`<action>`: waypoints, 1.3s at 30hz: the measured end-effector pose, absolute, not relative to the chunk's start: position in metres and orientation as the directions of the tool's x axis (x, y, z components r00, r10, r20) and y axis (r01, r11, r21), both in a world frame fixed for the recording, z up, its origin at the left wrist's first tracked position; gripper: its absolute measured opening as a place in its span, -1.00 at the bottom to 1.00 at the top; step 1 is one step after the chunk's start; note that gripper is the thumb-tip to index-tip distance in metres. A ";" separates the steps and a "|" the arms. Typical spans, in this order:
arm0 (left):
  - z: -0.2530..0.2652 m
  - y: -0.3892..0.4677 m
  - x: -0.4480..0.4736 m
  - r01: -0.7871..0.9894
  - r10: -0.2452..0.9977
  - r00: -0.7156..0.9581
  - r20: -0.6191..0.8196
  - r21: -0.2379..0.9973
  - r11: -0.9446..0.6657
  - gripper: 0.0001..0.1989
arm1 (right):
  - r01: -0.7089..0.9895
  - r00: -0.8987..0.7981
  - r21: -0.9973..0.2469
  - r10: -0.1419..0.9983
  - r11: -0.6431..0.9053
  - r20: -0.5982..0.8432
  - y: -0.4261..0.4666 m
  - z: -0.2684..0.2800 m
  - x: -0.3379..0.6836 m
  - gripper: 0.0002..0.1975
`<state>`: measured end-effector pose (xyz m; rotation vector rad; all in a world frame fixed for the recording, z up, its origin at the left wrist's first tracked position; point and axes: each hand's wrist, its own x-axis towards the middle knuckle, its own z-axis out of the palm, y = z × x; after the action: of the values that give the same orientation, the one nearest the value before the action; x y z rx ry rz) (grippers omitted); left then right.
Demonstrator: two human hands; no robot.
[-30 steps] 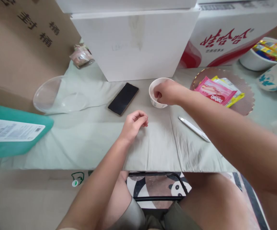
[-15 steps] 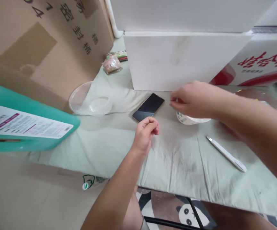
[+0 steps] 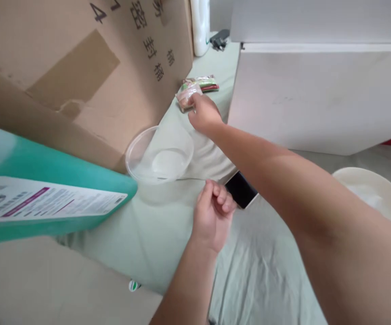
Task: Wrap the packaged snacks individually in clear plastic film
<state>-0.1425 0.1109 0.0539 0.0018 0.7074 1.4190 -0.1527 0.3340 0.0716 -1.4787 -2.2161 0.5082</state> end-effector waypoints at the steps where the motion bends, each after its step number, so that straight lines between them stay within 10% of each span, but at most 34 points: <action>1: 0.053 0.114 -0.144 -0.906 0.890 -0.001 -0.456 0.377 0.192 -0.59 | 0.786 -0.321 -0.512 0.937 0.346 0.140 0.348 0.068 -0.163 -0.61; 9: 0.048 0.137 -0.152 -0.916 0.831 0.107 -0.546 0.270 0.295 -0.70 | 0.848 -0.271 -0.473 0.963 0.239 0.002 0.435 0.032 -0.208 -0.13; 14: 0.049 0.137 -0.151 -0.914 0.834 0.140 -0.534 0.255 0.317 -0.74 | 0.842 -0.298 -0.441 0.949 0.310 0.097 0.433 0.021 -0.208 -0.26; 25: 0.061 0.110 -0.144 -0.899 0.922 0.122 -0.368 0.352 0.260 -0.91 | 0.911 -0.391 -0.215 0.904 0.352 -0.174 0.310 0.061 -0.147 -0.30; 39: 0.072 0.086 -0.105 -0.844 0.904 0.417 0.098 0.412 0.344 -0.70 | 0.697 -0.437 -0.604 0.897 0.386 0.070 0.183 0.086 -0.012 -0.27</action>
<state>-0.1049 0.0860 0.0722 0.4350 0.1570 1.1407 -0.0122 0.1832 0.0855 -1.3791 -2.2641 0.7085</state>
